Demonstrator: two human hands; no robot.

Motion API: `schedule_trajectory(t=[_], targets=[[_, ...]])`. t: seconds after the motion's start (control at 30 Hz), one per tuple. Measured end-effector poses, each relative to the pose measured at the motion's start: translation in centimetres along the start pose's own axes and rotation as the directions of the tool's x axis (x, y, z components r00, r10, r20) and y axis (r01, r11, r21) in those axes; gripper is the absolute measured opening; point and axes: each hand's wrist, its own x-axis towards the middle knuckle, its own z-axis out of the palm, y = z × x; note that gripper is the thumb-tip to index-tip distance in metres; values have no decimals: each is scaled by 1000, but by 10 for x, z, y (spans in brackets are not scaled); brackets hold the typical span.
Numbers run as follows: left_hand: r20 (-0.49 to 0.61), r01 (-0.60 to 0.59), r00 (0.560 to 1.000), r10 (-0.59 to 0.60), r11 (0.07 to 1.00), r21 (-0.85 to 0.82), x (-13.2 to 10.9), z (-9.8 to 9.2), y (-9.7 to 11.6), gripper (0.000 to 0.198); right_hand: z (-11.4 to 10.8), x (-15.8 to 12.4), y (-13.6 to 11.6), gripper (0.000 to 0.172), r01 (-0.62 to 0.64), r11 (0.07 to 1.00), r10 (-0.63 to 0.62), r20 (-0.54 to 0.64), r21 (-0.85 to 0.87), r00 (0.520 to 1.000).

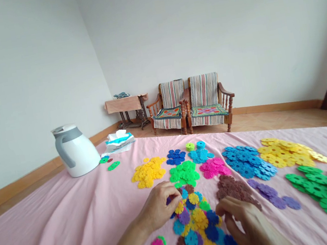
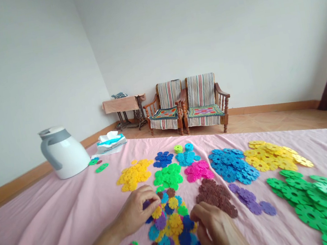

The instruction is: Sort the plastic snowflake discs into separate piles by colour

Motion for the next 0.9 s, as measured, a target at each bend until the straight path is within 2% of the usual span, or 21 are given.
schedule_trajectory(t=[0.07, 0.17, 0.27, 0.4, 0.57, 0.73, 0.8, 0.9], targets=[[-5, 2, 1000, -2, 1000, -2, 0, 0, -1, 18, -5, 0, -4, 15, -50, 998, 51, 31, -37, 998], [-28, 12, 1000, -13, 1000, -6, 0, 0, -3, 18, -12, -1, -9, 7, -133, 984, 151, 155, -119, 976], [-45, 26, 999, -26, 1000, -6, 0, -1, -3, 18, -14, -1, -11, 17, -148, 982, 173, 257, -114, 951], [-44, 32, 999, -32, 1000, 1, 1, -2, -2, 19, -9, 1, -11, 24, -177, 984, 174, 307, -21, 936], [-34, 27, 999, -27, 1000, 3, 1, -1, -2, 19, -9, 3, -14, 26, -219, 974, 195, 277, 60, 941], [-27, 32, 999, -32, 999, 6, 0, -1, -2, 19, -12, 7, -11, 16, -259, 932, 197, 245, 252, 949], [-25, 29, 999, -29, 1000, 4, 1, -1, -2, 19, -8, 9, -8, 15, -268, 910, 205, 218, 318, 954], [-24, 25, 999, -24, 1000, 3, 1, -1, -1, 19, 3, 9, -4, 22, -266, 903, 197, 224, 337, 954]])
